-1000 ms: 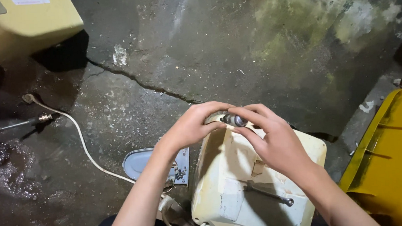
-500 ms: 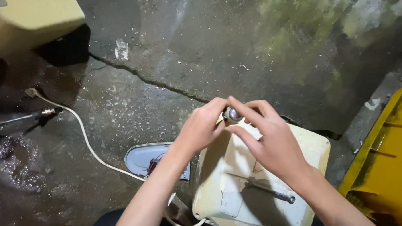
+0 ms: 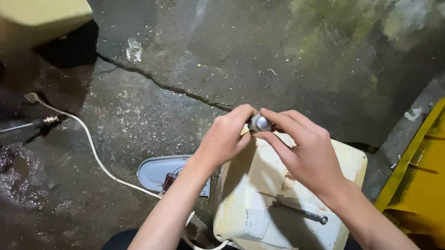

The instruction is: Disassembling a small household appliance by removing screws with a screwdriver and extracting internal components.

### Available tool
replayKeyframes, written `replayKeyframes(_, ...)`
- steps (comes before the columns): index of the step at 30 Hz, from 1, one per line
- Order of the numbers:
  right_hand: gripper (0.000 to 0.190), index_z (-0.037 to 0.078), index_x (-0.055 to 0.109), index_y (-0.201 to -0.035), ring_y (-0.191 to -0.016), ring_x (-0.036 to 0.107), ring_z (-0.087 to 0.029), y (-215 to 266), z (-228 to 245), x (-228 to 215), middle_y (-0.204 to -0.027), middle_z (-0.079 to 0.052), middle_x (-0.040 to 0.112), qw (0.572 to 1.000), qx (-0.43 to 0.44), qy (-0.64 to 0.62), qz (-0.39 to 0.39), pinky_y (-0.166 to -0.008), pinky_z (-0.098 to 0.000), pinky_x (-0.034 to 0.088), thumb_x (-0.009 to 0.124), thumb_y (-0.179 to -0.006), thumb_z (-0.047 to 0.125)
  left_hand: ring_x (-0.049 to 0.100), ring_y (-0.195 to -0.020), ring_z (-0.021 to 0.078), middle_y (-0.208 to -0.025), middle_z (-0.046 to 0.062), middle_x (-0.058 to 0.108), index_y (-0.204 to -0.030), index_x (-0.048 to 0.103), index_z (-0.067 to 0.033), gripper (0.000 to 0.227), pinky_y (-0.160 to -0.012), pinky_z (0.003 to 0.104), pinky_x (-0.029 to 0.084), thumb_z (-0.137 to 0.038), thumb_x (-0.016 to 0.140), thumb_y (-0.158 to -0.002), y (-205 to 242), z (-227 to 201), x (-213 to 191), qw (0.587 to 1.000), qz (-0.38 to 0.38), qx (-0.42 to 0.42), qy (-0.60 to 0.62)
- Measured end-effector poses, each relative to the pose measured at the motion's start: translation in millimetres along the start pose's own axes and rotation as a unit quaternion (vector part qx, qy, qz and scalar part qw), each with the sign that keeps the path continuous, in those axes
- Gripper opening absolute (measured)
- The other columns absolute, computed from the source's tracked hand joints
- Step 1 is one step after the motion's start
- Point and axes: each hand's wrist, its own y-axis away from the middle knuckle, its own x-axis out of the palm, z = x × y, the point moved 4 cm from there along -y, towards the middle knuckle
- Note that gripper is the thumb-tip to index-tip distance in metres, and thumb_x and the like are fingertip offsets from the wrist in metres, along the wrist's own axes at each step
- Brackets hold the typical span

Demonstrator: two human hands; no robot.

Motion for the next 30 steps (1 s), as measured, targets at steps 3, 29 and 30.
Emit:
replayKeyframes(3,0.031,0.003,0.074,-0.122,-0.084,0.077,-0.027,-7,-1,-4,-0.091,-0.013,0.075,1.000,0.005,-0.022,0.018,-0.077,-0.0367,0.063,0.074,-0.091,0.007,0.070,-0.101,0.0312,-0.094,0.007,0.064,-0.116,0.056,-0.0128,0.031,-0.086,0.045,0.060,-0.011,0.072,-0.090,0,-14,-15,1.000,0.010,0.008,-0.003)
replayKeyframes(29,0.036,0.008,0.075,-0.123,-0.094,0.078,-0.022,6,-15,-33,-0.112,-0.008,0.083,0.965,0.211,-0.056,0.144,-0.079,-0.0354,0.059,0.066,-0.089,0.014,0.067,-0.111,0.0260,-0.117,0.007,0.071,-0.121,0.055,-0.0136,0.022,-0.092,0.044,0.056,-0.014,0.049,-0.100,-1,-36,-4,0.996,0.077,0.014,-0.039)
replayKeyframes(30,0.037,0.013,0.076,-0.121,-0.080,0.078,-0.011,6,-17,-33,-0.111,0.002,0.085,0.968,0.206,-0.035,0.142,-0.062,-0.0256,0.058,0.068,-0.086,0.019,0.074,-0.096,0.0244,-0.111,0.005,0.076,-0.110,0.061,-0.0118,0.019,-0.080,0.040,0.058,-0.013,0.055,-0.092,-1,-37,-7,0.999,0.019,0.029,-0.013)
